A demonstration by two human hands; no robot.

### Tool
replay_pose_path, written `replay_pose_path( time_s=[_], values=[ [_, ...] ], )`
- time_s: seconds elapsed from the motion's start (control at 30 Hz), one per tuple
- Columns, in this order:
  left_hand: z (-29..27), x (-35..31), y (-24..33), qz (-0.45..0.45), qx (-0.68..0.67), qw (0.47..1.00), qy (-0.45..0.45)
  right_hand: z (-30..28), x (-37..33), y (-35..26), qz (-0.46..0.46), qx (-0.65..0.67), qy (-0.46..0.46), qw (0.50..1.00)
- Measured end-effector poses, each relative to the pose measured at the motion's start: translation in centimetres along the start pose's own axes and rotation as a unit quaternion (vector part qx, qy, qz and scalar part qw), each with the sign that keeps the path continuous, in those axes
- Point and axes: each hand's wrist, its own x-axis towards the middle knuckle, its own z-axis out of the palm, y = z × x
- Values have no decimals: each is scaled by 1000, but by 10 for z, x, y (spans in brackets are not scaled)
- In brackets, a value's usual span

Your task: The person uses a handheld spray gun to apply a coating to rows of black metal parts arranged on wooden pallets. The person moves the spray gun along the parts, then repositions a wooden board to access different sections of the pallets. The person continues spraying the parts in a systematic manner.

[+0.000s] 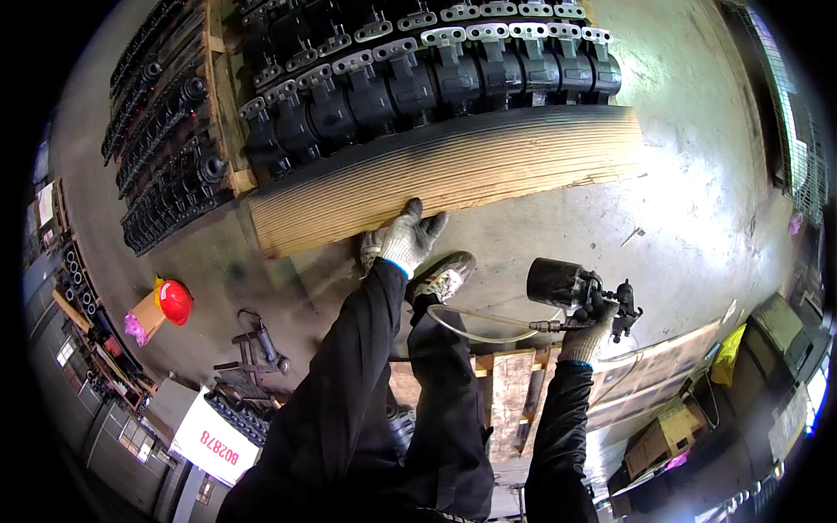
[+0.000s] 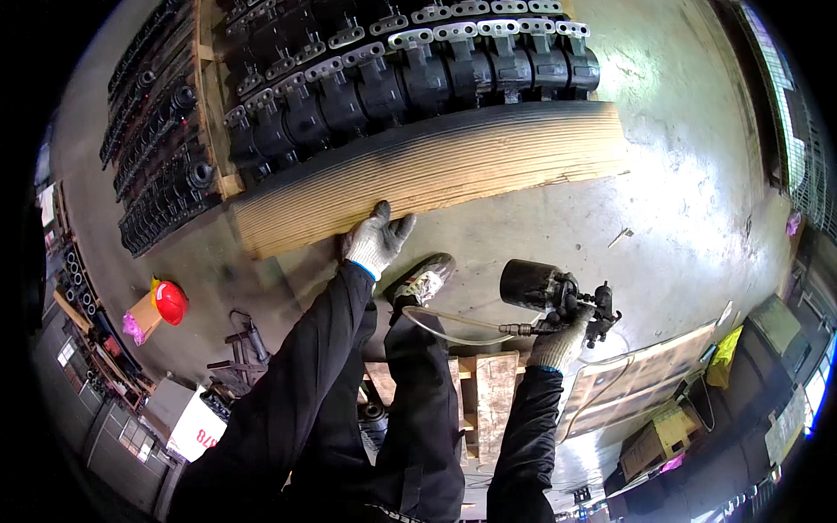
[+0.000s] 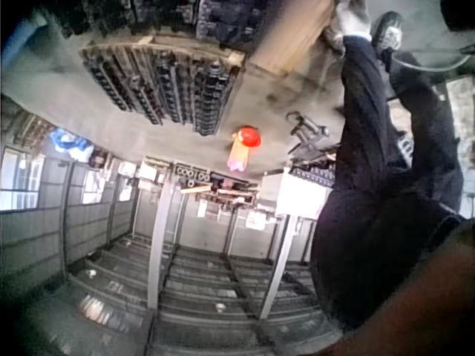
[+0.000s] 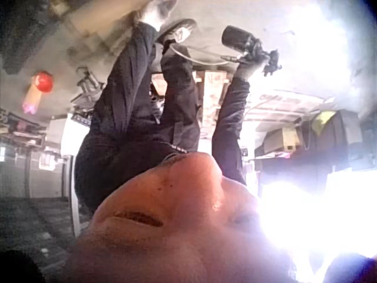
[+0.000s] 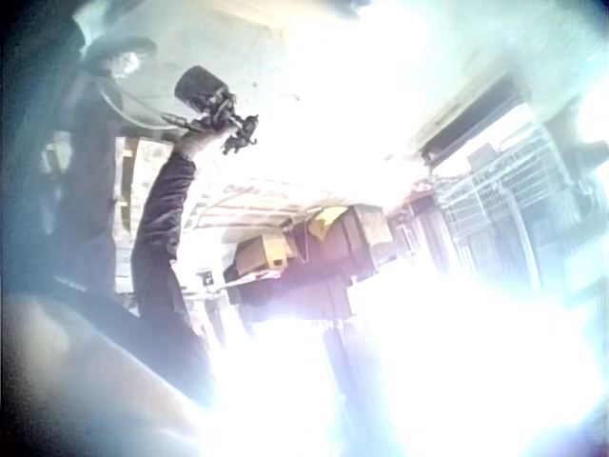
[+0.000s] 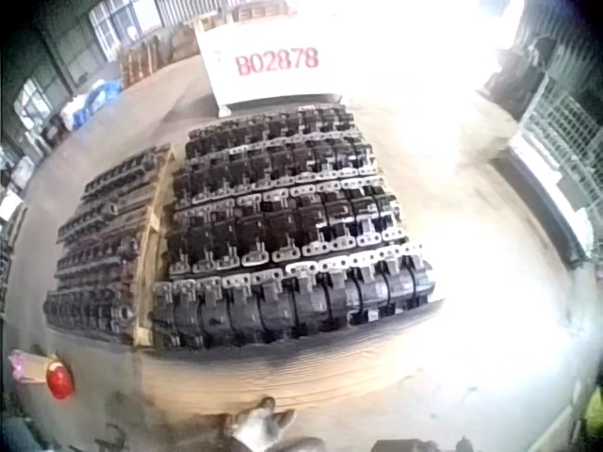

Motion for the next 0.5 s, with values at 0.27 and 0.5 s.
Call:
replay_pose_path(
  time_s=[0.27,0.5],
  values=[
    [-19,33,-4,24,44,999,13,-4,3,-43,-40,-54,-16,998],
    [-18,48,-8,27,42,998,24,-5,6,-63,-78,-214,-27,973]
  ],
)
